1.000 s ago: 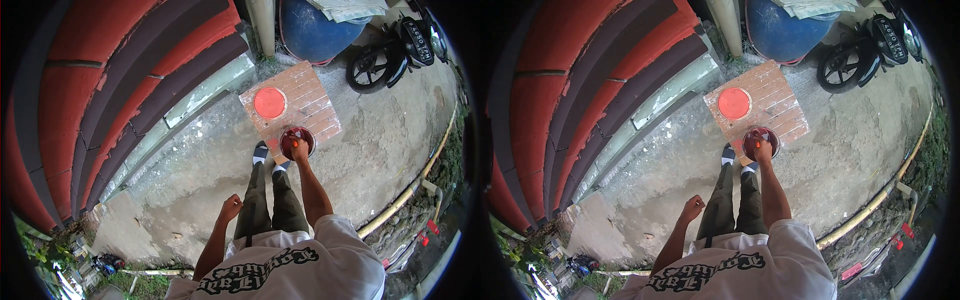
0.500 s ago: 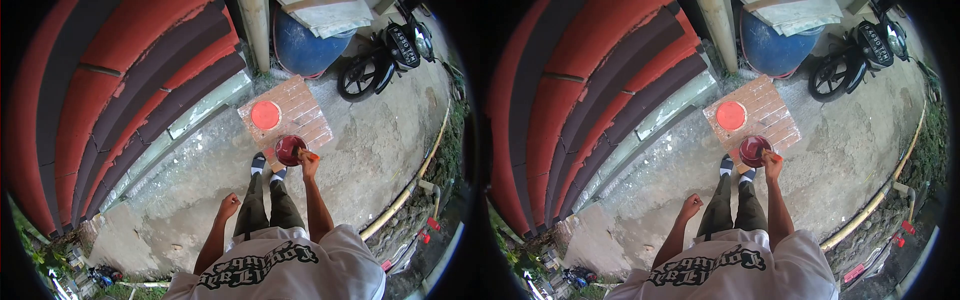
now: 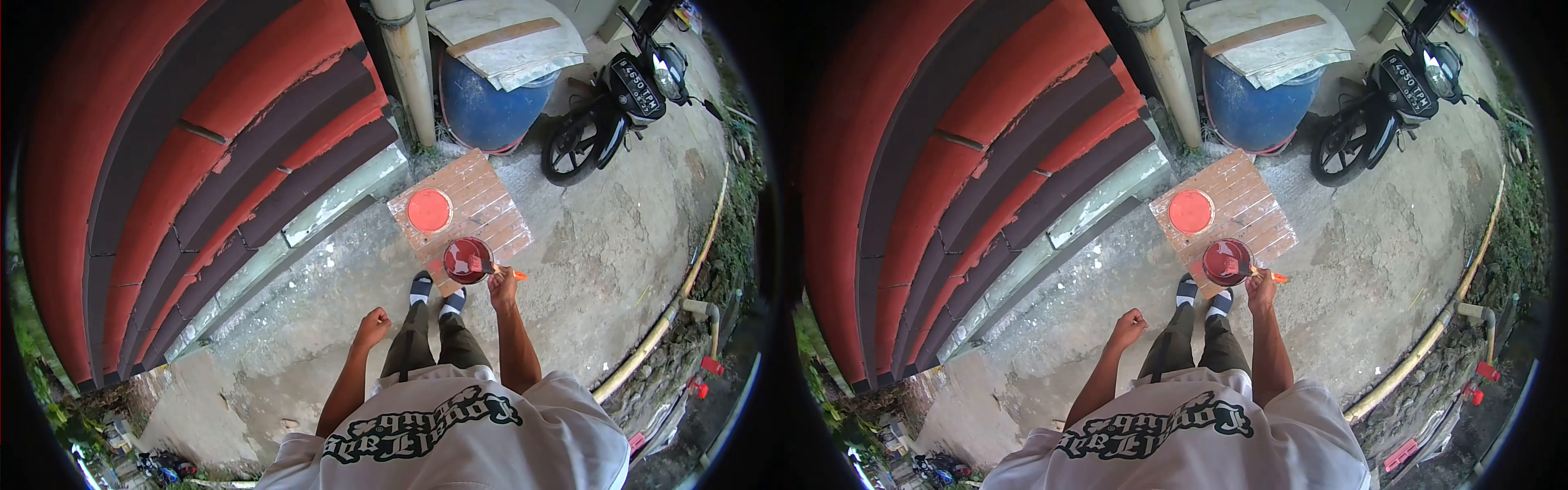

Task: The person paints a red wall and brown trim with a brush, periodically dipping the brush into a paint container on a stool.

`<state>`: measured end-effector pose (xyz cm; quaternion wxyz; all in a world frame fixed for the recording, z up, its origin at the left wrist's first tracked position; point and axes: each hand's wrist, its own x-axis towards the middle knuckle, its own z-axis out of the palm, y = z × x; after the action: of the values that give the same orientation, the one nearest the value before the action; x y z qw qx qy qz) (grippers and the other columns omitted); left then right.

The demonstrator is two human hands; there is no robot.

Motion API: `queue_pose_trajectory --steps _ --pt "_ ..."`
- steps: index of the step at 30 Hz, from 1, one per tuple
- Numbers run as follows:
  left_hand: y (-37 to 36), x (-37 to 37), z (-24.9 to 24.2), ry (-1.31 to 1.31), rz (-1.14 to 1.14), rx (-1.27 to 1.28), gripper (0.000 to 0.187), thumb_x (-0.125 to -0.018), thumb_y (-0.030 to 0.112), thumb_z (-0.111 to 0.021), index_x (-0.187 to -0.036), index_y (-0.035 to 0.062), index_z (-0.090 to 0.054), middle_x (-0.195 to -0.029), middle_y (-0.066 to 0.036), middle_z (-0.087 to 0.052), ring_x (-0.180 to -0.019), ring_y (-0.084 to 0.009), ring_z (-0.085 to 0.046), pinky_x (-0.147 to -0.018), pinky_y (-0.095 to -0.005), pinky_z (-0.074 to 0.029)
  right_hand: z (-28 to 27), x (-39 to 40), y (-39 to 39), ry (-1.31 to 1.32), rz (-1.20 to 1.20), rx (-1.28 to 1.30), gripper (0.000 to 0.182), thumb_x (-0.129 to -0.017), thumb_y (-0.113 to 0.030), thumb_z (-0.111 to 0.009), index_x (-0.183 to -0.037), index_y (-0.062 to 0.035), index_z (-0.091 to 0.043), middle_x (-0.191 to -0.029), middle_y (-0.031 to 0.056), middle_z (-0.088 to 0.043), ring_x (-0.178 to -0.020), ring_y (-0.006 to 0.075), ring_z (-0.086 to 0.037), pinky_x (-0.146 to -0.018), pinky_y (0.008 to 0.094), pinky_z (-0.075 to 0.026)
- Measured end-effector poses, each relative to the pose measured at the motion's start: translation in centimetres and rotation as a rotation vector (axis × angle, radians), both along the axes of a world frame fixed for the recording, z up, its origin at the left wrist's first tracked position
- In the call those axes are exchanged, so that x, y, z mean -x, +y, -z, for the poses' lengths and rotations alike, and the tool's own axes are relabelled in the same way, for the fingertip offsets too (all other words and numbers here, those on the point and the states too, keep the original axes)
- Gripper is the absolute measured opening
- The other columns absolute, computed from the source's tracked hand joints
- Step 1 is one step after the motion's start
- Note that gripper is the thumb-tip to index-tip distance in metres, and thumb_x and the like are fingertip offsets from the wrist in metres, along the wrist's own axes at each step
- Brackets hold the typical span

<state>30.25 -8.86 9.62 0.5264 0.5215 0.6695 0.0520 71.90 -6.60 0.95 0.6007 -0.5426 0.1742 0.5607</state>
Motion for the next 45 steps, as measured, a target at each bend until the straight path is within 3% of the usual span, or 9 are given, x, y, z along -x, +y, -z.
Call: queue_pose_trajectory --steps 9,14,19,20,23,24,30,37,45 --pt "-0.9 0.0 0.4 0.04 -0.011 -0.015 0.02 -0.085 0.02 -0.07 -0.093 0.0034 -0.062 -0.087 -0.016 -0.071 -0.084 -0.0292 -0.069 -0.078 -0.039 -0.054 -0.5 -0.5 0.1 0.071 0.002 0.0 0.025 -0.095 -0.028 -0.063 -0.106 -0.0055 -0.064 -0.082 0.0019 -0.064 -0.066 0.012 -0.062 -0.064 0.022 -0.057" --pt "-1.2 -0.8 -0.4 0.068 -0.047 0.008 0.02 -0.084 0.02 -0.07 -0.092 0.0042 -0.062 -0.086 -0.016 -0.07 -0.082 -0.0283 -0.068 -0.076 -0.0387 -0.054 -1.0 -0.9 0.1 0.095 0.004 -0.002 0.027 -0.094 -0.028 -0.064 -0.107 -0.0044 -0.065 -0.091 0.0041 -0.07 -0.072 0.0114 -0.064 -0.066 0.0204 -0.058" --pt "-2.7 -0.9 -0.6 0.077 -0.075 -0.091 0.018 -0.085 0.016 -0.073 -0.09 0.0051 -0.06 -0.083 -0.01 -0.068 -0.076 -0.0198 -0.064 -0.071 -0.0365 -0.053 -1.4 -1.6 0.3 0.08 -0.009 -0.024 0.031 -0.094 -0.033 -0.064 -0.11 -0.0061 -0.062 -0.1 0.0062 -0.062 -0.079 0.0132 -0.061 -0.069 0.0228 -0.057" --pt "-2.6 -1.1 -0.4 0.077 -0.073 -0.111 0.018 -0.085 0.016 -0.073 -0.09 0.005 -0.06 -0.083 -0.01 -0.068 -0.077 -0.0201 -0.064 -0.072 -0.0366 -0.053 -0.9 -1.9 0.3 0.118 -0.008 -0.036 0.035 -0.094 -0.036 -0.065 -0.115 -0.0075 -0.06 -0.106 0.0067 -0.059 -0.085 0.0157 -0.059 -0.081 0.028 -0.059" --pt "-3.6 -1.1 -0.3 0.085 -0.142 -0.107 0.018 -0.084 0.016 -0.073 -0.09 0.0051 -0.06 -0.084 -0.01 -0.068 -0.077 -0.0205 -0.064 -0.073 -0.0369 -0.053 -1.8 -1.8 0.9 0.158 0.05 -0.053 0.04 -0.094 -0.038 -0.066 -0.12 -0.0086 -0.058 -0.109 0.0075 -0.06 -0.096 0.0199 -0.062 -0.095 0.0341 -0.057" --pt "-4.2 -1.1 -0.4 0.096 -0.16 -0.114 0.018 -0.084 0.016 -0.073 -0.09 0.005 -0.06 -0.084 -0.01 -0.068 -0.077 -0.0205 -0.064 -0.073 -0.037 -0.053 -4.2 -1.3 1.4 0.171 0.075 -0.06 0.033 -0.092 -0.035 -0.071 -0.111 -0.009 -0.063 -0.109 0.0058 -0.067 -0.095 0.0164 -0.066 -0.095 0.0323 -0.058" --pt "-7.4 -1.2 -0.5 0.13 -0.234 -0.129 0.017 -0.084 0.014 -0.072 -0.09 0.0042 -0.059 -0.084 -0.011 -0.068 -0.078 -0.0214 -0.064 -0.072 -0.0374 -0.053 -5.1 -1.6 2.2 0.219 0.012 -0.194 0.033 -0.098 -0.032 -0.067 -0.117 -0.0057 -0.063 -0.117 0.0082 -0.07 -0.107 0.019 -0.069 -0.091 0.0283 -0.059" --pt "-11.3 -0.2 0.0 0.148 -0.334 -0.201 0.016 -0.084 0.013 -0.071 -0.089 0.0042 -0.06 -0.079 -0.011 -0.067 -0.075 -0.0204 -0.065 -0.069 -0.0372 -0.053 -6.6 -1.7 2.6 0.343 -0.056 -0.349 0.03 -0.102 -0.031 -0.064 -0.111 -0.0026 -0.067 -0.112 0.0124 -0.075 -0.101 0.0213 -0.072 -0.084 0.0293 -0.062" --pt "-15.1 2.4 2.6 0.072 -0.385 -0.132 0.015 -0.086 0.014 -0.072 -0.087 0.0034 -0.061 -0.076 -0.008 -0.068 -0.067 -0.0168 -0.067 -0.063 -0.0355 -0.053 -11.6 -2.0 0.4 0.29 -0.164 -0.407 0.023 -0.101 -0.025 -0.067 -0.11 -0.0039 -0.07 -0.109 0.0062 -0.078 -0.092 0.0133 -0.075 -0.077 0.0255 -0.062"
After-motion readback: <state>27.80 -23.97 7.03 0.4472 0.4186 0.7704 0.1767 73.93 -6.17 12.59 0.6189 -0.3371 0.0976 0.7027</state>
